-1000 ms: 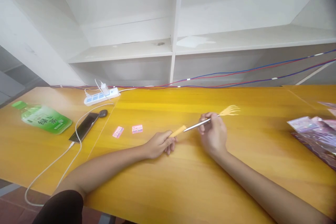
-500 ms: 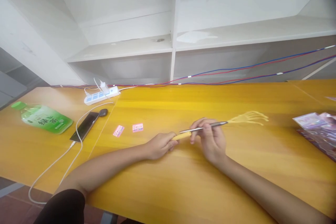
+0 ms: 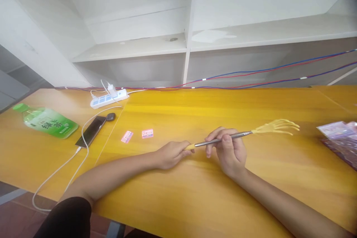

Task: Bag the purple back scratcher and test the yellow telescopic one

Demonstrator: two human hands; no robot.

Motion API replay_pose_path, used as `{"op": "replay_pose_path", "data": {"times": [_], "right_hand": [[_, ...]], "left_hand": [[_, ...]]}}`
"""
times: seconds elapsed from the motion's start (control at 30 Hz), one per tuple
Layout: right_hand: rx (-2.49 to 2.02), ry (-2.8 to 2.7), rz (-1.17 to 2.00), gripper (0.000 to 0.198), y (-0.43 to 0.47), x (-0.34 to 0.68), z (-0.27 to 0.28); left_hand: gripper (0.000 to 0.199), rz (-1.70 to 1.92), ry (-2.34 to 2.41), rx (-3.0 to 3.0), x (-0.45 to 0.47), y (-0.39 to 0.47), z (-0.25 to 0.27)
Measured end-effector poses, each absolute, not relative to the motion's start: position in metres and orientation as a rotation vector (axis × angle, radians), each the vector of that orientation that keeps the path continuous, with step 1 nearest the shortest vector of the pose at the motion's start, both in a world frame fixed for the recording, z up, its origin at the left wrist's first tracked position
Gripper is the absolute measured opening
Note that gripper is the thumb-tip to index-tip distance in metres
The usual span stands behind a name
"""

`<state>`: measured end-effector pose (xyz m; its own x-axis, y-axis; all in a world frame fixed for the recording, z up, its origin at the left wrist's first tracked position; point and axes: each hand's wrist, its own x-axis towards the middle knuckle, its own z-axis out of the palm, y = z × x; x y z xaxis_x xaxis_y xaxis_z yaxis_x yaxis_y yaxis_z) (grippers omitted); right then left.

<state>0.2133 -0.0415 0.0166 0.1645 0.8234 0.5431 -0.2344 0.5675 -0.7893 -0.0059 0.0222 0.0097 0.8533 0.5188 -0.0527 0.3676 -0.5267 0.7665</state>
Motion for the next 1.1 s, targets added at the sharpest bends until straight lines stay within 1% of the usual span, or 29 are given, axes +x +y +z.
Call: {"op": "replay_pose_path", "data": {"times": [0.2,0.37,0.57,0.73,0.93,1.1], "right_hand": [[-0.509,-1.367,0.706,0.019,-0.0466,0.2131,0.012],[-0.453,-1.602,0.608,0.019,-0.0511,0.2128,0.0108],[-0.493,-1.391,0.544,0.02,-0.0492,0.2127,0.0114],[-0.556,-1.536,0.554,0.02,-0.0479,0.2097,0.0067],[-0.504,-1.463,0.493,0.021,-0.0498,0.2111,0.0096],[-0.509,-1.533,0.509,0.02,-0.0516,0.2093,0.0111]], "left_hand": [[0.051,0.28,0.617,2.168,-0.0061,0.0235,0.009],[0.051,0.362,0.6,2.1,-0.0053,0.025,0.0086],[0.048,0.289,0.616,2.135,-0.0056,0.0254,0.0078],[0.046,0.284,0.613,2.129,-0.0056,0.0258,0.0085],[0.046,0.307,0.577,2.101,-0.0054,0.0239,0.0117],[0.046,0.333,0.535,2.099,-0.0063,0.0208,0.013]]}}
